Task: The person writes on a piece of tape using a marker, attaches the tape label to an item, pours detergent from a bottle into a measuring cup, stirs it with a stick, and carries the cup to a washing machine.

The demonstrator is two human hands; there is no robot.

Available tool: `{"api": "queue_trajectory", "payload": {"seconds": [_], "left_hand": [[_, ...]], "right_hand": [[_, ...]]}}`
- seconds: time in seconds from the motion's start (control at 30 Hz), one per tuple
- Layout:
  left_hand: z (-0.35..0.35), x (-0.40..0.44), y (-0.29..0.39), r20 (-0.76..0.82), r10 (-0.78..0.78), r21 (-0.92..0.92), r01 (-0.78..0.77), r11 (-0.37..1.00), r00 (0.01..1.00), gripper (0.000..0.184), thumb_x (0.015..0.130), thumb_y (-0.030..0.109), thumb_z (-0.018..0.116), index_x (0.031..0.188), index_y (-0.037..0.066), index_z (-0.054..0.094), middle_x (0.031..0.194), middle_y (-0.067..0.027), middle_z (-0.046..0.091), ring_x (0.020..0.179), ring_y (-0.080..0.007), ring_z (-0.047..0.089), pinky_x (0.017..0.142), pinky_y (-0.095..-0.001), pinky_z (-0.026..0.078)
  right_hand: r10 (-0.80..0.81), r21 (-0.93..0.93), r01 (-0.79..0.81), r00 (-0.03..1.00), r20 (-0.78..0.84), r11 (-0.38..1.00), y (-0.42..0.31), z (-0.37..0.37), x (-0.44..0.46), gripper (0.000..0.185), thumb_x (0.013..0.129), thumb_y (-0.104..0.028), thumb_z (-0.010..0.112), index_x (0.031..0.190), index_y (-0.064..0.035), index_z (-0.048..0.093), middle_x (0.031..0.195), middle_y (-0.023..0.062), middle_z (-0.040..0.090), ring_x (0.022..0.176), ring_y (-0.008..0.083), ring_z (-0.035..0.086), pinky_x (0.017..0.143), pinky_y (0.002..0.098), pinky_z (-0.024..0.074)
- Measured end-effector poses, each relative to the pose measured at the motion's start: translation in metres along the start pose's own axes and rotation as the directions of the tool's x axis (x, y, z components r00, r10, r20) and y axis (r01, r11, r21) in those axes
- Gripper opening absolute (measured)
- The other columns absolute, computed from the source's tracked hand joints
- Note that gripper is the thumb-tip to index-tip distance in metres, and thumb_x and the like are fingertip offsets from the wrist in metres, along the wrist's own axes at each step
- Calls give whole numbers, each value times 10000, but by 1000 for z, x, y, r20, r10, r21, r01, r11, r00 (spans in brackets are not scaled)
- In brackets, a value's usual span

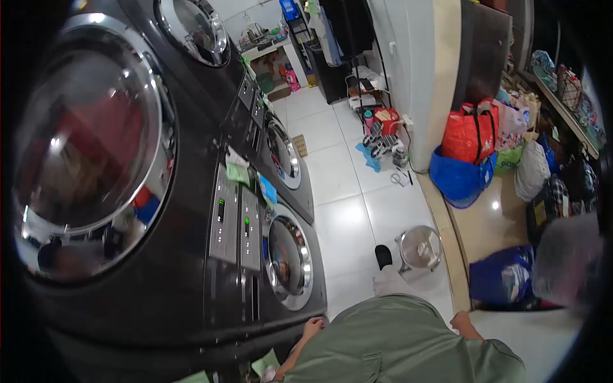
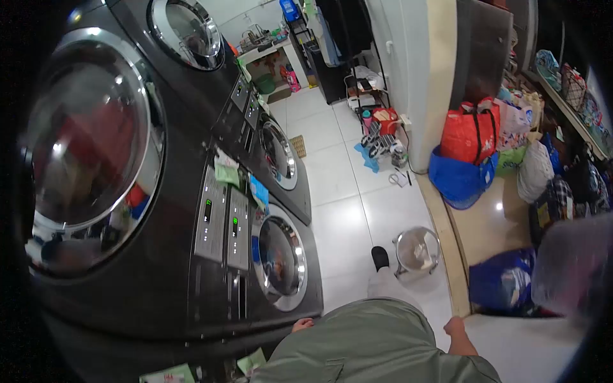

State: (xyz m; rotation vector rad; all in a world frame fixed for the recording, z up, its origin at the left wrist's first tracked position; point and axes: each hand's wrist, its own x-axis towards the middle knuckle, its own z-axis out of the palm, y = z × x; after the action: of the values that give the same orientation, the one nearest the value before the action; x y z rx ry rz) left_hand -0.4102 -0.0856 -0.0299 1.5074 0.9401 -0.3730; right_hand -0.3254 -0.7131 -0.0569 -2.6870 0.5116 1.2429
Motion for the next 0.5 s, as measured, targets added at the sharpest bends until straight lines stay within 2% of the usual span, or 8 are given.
{"api": "queue_trajectory", "payload": {"seconds": [0.1, 0.13, 0.2, 0.23, 0.3, 0.37, 0.43, 0.5], "left_hand": [[-2, 65, 64, -21, 23, 75, -22, 997, 1000, 331, 936, 208, 616, 1175, -21, 627, 1074, -113, 686, 939, -182, 679, 800, -307, 544], [-4, 79, 84, -61, 39, 136, -31, 990, 997, 354, 914, 258, 637, 1155, -1, 650, 1048, -110, 703, 941, -193, 682, 805, -323, 542], [-8, 130, 88, -92, 158, 371, -114, 922, 983, 391, 884, 336, 659, 1108, 17, 682, 1026, -106, 720, 924, -206, 685, 808, -340, 538], [-7, 138, 106, -64, 117, 389, -83, 917, 991, 396, 883, 357, 656, 1092, 22, 691, 1014, -111, 723, 919, -212, 686, 804, -347, 536], [-4, 161, 146, -5, 50, 428, -43, 903, 999, 410, 880, 397, 649, 1058, 32, 708, 992, -119, 730, 908, -226, 690, 797, -361, 531], [1, 200, 176, -63, 89, 613, -32, 789, 994, 410, 905, 404, 610, 1000, 19, 713, 909, -148, 726, 832, -236, 693, 747, -381, 526], [3, 215, 220, -149, 103, 366, -42, 930, 983, 461, 915, 430, 568, 917, -14, 690, 824, -182, 701, 705, -274, 675, 683, -424, 510], [19, 230, 281, -312, 120, 309, -18, 951, 942, 393, 874, 350, 584, 1018, 0, 688, 930, -202, 700, 910, -322, 686, 838, -426, 519]], "right_hand": [[71, 98, -61, 993, -96, 993, -75, -79, 30, 308, 749, -141, 687, 1001, 36, 696, 1114, 248, 665, 1057, 363, 651, 900, 423, 523], [25, -33, -28, 998, -65, 999, -90, -94, 80, 364, 749, -167, 702, 1062, 18, 683, 1141, 244, 655, 1067, 364, 648, 915, 433, 516], [-38, 20, 41, 993, -110, 999, -129, -163, 153, 310, 746, -188, 679, 954, 41, 700, 1018, 265, 676, 985, 396, 662, 844, 441, 534], [-65, 41, 70, 991, -121, 997, -149, -191, 175, 298, 745, -198, 667, 901, 52, 708, 957, 275, 686, 944, 413, 670, 809, 445, 544], [-154, 54, 193, 897, -414, 980, -217, -267, 226, 310, 827, -238, 637, 904, 54, 706, 892, 263, 695, 875, 393, 693, 792, 445, 550], [-277, -94, 262, 864, -421, 960, -298, -360, 257, 326, 905, -244, 594, 920, 65, 698, 837, 256, 696, 796, 362, 710, 708, 441, 562], [-348, 130, 422, 857, -381, 897, -376, -444, 276, 308, 923, -234, 592, 880, 58, 678, 792, 225, 690, 710, 321, 703, 631, 435, 550], [-438, 317, 541, 831, -344, 779, -470, -502, 300, 283, 926, -219, 603, 834, 44, 651, 755, 191, 676, 635, 278, 678, 566, 422, 530]]}}
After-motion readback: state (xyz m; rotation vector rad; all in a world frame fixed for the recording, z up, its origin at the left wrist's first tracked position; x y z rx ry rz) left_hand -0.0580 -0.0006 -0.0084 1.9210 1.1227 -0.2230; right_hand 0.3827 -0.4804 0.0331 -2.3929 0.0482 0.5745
